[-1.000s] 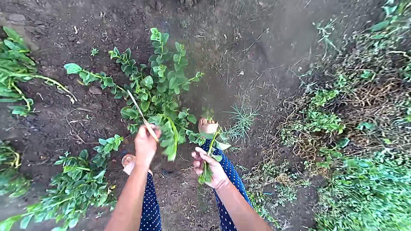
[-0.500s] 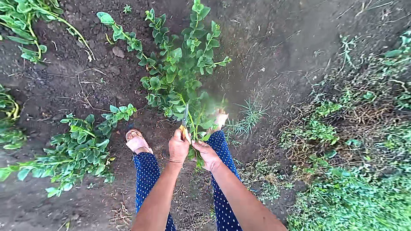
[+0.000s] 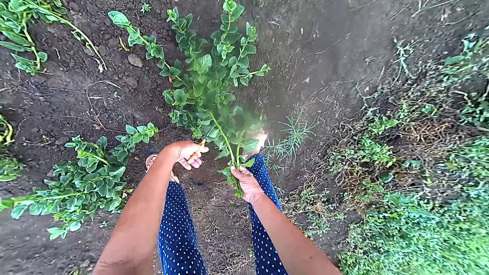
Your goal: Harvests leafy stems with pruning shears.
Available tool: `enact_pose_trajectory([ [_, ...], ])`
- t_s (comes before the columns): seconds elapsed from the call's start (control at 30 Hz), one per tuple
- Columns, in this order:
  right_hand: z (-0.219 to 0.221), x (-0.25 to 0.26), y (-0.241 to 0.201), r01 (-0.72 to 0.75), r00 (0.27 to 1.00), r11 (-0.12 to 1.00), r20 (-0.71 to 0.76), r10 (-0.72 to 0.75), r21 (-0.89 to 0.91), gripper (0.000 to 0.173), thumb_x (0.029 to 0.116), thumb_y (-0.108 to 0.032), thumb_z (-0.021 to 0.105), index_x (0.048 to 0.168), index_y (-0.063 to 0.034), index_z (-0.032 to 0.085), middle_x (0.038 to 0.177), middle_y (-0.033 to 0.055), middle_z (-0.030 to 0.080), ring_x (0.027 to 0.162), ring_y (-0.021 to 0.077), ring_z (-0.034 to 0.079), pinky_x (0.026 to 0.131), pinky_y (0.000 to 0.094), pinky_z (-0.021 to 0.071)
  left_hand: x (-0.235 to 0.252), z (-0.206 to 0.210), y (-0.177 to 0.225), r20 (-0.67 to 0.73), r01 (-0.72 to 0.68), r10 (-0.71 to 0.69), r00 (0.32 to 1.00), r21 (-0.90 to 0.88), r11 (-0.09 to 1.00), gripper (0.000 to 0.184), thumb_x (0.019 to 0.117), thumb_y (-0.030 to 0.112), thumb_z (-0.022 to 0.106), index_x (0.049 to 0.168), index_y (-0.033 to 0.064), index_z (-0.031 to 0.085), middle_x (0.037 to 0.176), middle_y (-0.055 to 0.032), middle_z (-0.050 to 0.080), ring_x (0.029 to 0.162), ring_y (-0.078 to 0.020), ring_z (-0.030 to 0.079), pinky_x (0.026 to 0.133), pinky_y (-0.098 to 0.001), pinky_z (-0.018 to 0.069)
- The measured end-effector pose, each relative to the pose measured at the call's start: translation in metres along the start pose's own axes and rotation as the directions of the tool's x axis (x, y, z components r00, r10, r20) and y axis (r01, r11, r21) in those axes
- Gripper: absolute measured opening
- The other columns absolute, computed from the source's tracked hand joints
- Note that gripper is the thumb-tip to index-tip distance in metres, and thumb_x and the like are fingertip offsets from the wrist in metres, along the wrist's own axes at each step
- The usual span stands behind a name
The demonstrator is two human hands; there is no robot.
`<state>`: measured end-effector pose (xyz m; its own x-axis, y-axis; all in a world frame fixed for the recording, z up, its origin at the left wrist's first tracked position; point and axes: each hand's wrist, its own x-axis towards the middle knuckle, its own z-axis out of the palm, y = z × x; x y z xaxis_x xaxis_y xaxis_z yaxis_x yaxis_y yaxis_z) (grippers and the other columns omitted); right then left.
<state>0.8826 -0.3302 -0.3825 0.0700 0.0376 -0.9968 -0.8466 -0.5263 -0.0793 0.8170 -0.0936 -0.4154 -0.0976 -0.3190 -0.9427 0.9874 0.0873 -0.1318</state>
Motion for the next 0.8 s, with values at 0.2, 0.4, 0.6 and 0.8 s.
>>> enact_pose_trajectory([
  [0.2,0.001,-0.003,0.003,-0.015,0.999,0.998,0.048,0.018,-0.063,0.020,0.1064,-0.010,0.053,0.123,0.0003,0.059,0.094,0.0040,0.064,0.076,0.0064,0.061,0.069,0.0224,0.0531,0.011,0.000,0.016,-0.011,0.018,-0.019,1.000,-0.058,0.998,0.049,0.1110,0.045,0.041,0.121,0.0005,0.060,0.099,-0.0094,0.067,0.083,-0.0157,0.066,0.078,-0.0334,0.0536],
  [0.4,-0.004,-0.008,-0.005,-0.031,0.999,0.999,0.008,0.031,-0.012,0.022,0.1061,-0.009,0.053,0.125,0.0012,0.058,0.099,0.0054,0.064,0.080,0.0065,0.062,0.072,0.0220,0.0530,-0.008,-0.003,0.018,-0.004,0.070,-0.070,0.998,-0.035,0.997,0.046,0.1115,0.042,0.040,0.117,0.0008,0.060,0.095,-0.0088,0.067,0.081,-0.0160,0.066,0.077,-0.0338,0.0539],
  [0.6,0.000,-0.014,-0.008,-0.016,0.999,1.000,0.044,0.015,0.010,0.018,0.1061,-0.008,0.053,0.120,0.0002,0.060,0.093,0.0032,0.064,0.074,0.0051,0.061,0.066,0.0200,0.0525,-0.004,0.002,0.028,0.015,0.085,-0.084,0.996,-0.037,0.996,0.049,0.1114,0.045,0.038,0.116,0.0001,0.059,0.097,-0.0099,0.068,0.083,-0.0168,0.067,0.079,-0.0338,0.0538],
  [0.8,-0.005,-0.012,-0.007,-0.021,0.999,1.000,0.029,0.021,0.004,0.019,0.1064,-0.008,0.052,0.122,0.0002,0.059,0.094,0.0039,0.064,0.075,0.0057,0.062,0.067,0.0207,0.0530,-0.001,0.002,0.019,0.026,0.053,-0.050,0.998,-0.117,0.992,0.048,0.1116,0.044,0.038,0.114,0.0009,0.059,0.094,-0.0095,0.068,0.080,-0.0172,0.067,0.076,-0.0334,0.0545],
])
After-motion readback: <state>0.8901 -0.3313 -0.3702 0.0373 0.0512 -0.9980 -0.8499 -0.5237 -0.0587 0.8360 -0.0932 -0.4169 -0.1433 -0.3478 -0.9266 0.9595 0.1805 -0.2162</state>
